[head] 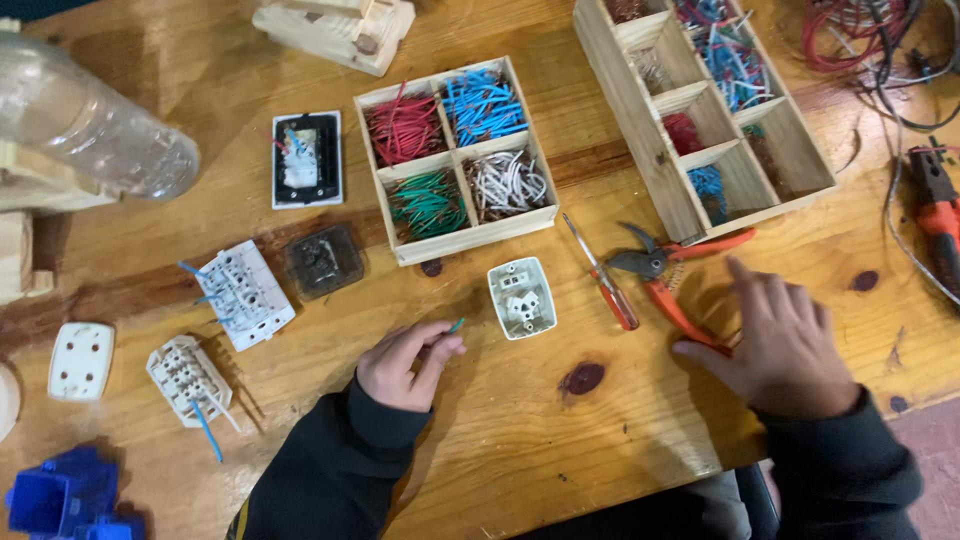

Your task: The person wires an electrical socket by hand, stripping wire insulation with pliers, inserting wires into a terminal block inside the socket housing, and tightening a screw with a screwdriver to secure the connection.

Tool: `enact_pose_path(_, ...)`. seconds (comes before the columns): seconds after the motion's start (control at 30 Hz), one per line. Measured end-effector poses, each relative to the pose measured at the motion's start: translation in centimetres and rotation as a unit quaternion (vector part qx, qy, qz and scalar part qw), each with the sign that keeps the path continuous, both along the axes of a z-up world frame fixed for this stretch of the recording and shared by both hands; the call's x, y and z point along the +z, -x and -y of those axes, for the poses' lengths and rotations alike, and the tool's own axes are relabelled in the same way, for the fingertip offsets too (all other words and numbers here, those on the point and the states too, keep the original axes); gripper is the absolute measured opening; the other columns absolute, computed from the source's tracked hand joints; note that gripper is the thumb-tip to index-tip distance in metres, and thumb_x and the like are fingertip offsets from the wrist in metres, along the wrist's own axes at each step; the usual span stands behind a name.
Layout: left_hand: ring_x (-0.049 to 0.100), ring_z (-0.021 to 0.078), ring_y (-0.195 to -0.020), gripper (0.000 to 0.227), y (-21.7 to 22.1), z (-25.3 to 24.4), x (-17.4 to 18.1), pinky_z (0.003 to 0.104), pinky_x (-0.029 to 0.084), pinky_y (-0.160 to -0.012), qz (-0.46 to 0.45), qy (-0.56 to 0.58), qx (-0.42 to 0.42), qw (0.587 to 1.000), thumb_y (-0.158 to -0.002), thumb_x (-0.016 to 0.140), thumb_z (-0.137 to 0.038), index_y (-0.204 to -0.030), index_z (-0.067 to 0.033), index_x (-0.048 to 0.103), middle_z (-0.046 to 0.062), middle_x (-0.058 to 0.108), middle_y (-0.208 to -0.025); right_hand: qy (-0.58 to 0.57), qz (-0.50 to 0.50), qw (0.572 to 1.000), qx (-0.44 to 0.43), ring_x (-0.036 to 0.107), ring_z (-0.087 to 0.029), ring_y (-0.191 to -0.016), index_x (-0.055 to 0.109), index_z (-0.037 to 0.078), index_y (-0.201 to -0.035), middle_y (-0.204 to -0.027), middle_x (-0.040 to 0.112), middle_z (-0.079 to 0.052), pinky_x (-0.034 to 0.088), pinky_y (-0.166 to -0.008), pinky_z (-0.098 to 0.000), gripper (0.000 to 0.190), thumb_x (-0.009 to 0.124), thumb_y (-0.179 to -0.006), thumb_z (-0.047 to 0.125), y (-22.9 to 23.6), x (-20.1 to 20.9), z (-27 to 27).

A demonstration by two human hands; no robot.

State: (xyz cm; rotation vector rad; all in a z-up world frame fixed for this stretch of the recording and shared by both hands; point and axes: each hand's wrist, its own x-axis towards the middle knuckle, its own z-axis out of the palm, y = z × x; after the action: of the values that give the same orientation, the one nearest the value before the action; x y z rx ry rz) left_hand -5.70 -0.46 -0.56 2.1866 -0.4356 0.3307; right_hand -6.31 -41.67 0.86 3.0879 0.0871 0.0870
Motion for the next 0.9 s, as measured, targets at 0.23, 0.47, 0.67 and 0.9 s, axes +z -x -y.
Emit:
enact_pose_path(0.23, 0.066, 0.0160, -0.065, 0.012, 0.0, 0.5, 1.2, 0.031, 0.055, -0.065, 0.052, 0.006, -0.044, 0.998, -0.100, 0.065, -0.016, -0.105, -0.0072, 0.071, -0.002, 0.076, -0.083, -0.009, 0.119, 0.980, 0.157, 0.066, -0.040, -0.119, 0.051, 0.006, -0.146, -0.142, 0.056, -0.023, 0.055, -0.099, -0.0445, 0.108, 0.073, -0.065, 0.072, -2.3, 0.9, -1.6)
enact_pose_path(0.47, 0.064, 0.0240, -0.071, 0.022, -0.1, 0.1, 0.9, 0.036, 0.053, -0.071, 0.081, 0.014, -0.031, 0.996, -0.103, 0.060, -0.020, -0.104, -0.0022, 0.073, 0.007, 0.072, -0.082, -0.011, -0.008, 0.997, 0.082, 0.066, -0.036, -0.099, 0.061, 0.017, -0.122, -0.105, 0.064, -0.010, 0.056, -0.089, -0.0479, 0.092, 0.076, -0.054, 0.078, -2.2, -0.3, 1.3)
enact_pose_path(0.67, 0.072, 0.0233, -0.080, 0.028, 0.1, 0.0, 1.2, 0.037, 0.055, -0.079, 0.062, 0.082, -0.077, 0.992, -0.109, 0.047, -0.022, -0.106, -0.0060, 0.070, 0.003, 0.078, -0.096, -0.037, -0.016, 0.996, 0.074, 0.067, -0.035, -0.092, 0.067, 0.019, -0.106, -0.096, 0.068, -0.006, 0.054, -0.086, -0.0457, 0.045, 0.080, -0.068, 0.039, -0.3, -0.1, 0.8)
enact_pose_path(0.9, 0.070, 0.0211, -0.076, 0.033, 0.6, -0.2, 3.5, 0.035, 0.052, -0.077, 0.113, 0.104, -0.093, 0.984, -0.110, 0.042, -0.024, -0.097, -0.0060, 0.066, 0.003, 0.074, -0.088, -0.342, 0.076, 0.931, 0.101, 0.064, -0.031, -0.099, 0.058, 0.003, -0.096, -0.107, 0.065, -0.016, 0.047, -0.086, -0.0385, 0.035, 0.076, -0.074, 0.024, 3.9, 4.9, -7.4)
